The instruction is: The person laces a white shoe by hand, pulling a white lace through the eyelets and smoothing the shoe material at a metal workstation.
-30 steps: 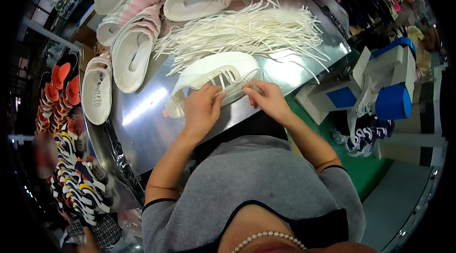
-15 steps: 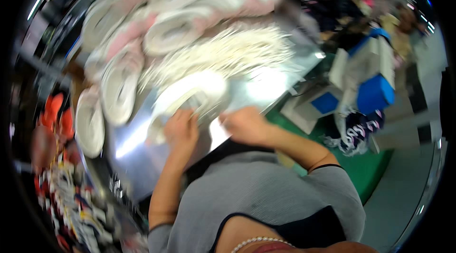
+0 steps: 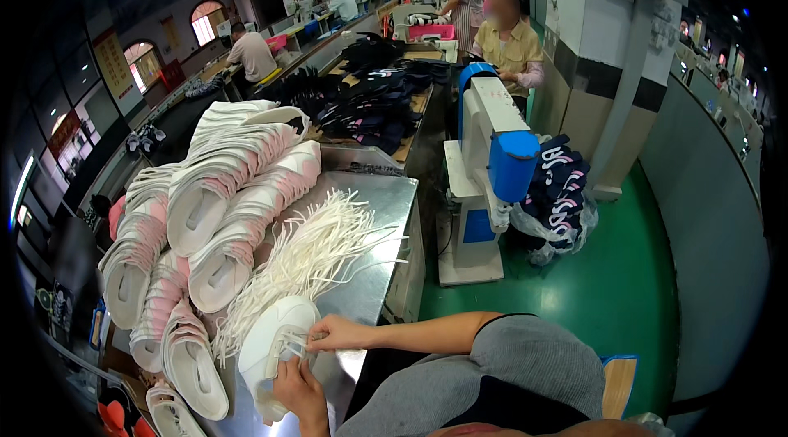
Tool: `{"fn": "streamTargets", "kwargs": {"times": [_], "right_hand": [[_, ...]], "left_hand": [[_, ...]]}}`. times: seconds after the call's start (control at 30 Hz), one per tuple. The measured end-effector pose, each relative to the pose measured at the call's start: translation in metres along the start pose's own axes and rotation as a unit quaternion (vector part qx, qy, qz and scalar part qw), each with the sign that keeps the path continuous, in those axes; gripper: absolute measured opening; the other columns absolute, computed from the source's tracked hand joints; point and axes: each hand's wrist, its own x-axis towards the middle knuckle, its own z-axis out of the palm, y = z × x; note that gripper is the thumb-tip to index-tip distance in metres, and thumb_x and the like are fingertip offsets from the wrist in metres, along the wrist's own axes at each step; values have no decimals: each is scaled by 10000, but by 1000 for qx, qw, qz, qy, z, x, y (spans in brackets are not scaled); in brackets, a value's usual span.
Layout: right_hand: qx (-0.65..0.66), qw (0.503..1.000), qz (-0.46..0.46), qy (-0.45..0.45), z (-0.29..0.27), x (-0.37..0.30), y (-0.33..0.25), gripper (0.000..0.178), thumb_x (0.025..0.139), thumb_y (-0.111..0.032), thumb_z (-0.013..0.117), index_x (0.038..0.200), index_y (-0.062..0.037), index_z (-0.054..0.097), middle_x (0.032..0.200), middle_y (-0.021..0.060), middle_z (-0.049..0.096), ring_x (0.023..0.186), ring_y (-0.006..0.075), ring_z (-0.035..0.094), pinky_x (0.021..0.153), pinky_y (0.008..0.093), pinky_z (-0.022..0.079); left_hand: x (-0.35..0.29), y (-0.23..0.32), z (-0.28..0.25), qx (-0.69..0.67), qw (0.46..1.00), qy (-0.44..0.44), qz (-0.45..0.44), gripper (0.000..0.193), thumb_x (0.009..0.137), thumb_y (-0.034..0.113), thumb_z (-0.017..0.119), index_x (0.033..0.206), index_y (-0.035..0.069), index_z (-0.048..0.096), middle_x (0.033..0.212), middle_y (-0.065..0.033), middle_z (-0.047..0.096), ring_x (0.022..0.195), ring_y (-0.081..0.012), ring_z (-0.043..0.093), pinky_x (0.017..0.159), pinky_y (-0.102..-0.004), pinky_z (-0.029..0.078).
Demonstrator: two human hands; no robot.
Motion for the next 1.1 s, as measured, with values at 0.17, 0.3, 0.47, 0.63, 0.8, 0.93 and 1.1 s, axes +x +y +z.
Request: {"fn": "streamTargets", "kwargs": {"times": [0.17, 0.3, 0.47, 0.63, 0.8, 0.93, 1.1], "right_hand": [[-8, 1000, 11, -28, 11, -2, 10, 222, 835, -242, 706, 745, -45, 656, 587, -9, 559, 522, 69, 509, 482, 249, 383], [82, 994, 52, -58, 8, -17, -13, 199, 850, -201, 679, 741, -43, 627, 609, -20, 539, 536, 60, 486, 481, 240, 368], [62, 982, -7, -177, 13, -42, 28, 197, 879, -234, 660, 787, -68, 606, 620, -26, 528, 532, 69, 437, 491, 256, 352], [-28, 942, -13, -334, -2, -78, 24, 242, 918, -264, 661, 1001, -37, 675, 857, 61, 607, 806, 151, 579, 734, 322, 464], [24, 985, 146, -89, -27, -49, -12, 149, 909, -81, 644, 1043, -32, 687, 935, 24, 689, 850, 75, 611, 743, 238, 497], [-36, 998, 52, -28, -11, -8, 2, 140, 895, -64, 658, 1017, 2, 677, 902, 18, 674, 833, 63, 582, 740, 219, 461], [-125, 990, 51, -50, 2, 13, 13, 143, 862, -59, 701, 991, 0, 682, 873, 34, 663, 829, 83, 588, 756, 221, 459]], "left_hand": [[-7, 4, -2, 12, 1000, -18, -17, 97, 858, 63, 593, 920, -2, 630, 789, -163, 558, 725, -390, 555, 629, -459, 419], [-9, 1, -2, 7, 1000, -18, -14, 88, 861, 55, 591, 918, -3, 624, 799, -166, 557, 733, -390, 549, 638, -457, 418], [-1, 2, -10, -38, 999, -7, -33, 71, 865, 42, 599, 919, -2, 613, 795, -163, 549, 734, -379, 533, 652, -454, 406], [0, -29, -20, -93, 991, 27, -92, 63, 851, 50, 629, 853, -12, 617, 755, -178, 543, 681, -368, 543, 619, -438, 407], [-6, -46, 29, -129, 979, -122, -97, 167, 859, 143, 669, 923, -11, 649, 806, -154, 598, 756, -348, 596, 679, -400, 458], [-17, -49, 27, -137, 958, -161, -194, 199, 867, 201, 660, 989, 46, 682, 889, -121, 647, 838, -313, 631, 733, -396, 484], [-13, -44, 20, -138, 945, -196, -224, 206, 891, 223, 630, 1006, 63, 691, 915, -109, 655, 889, -332, 619, 781, -422, 480]]}}
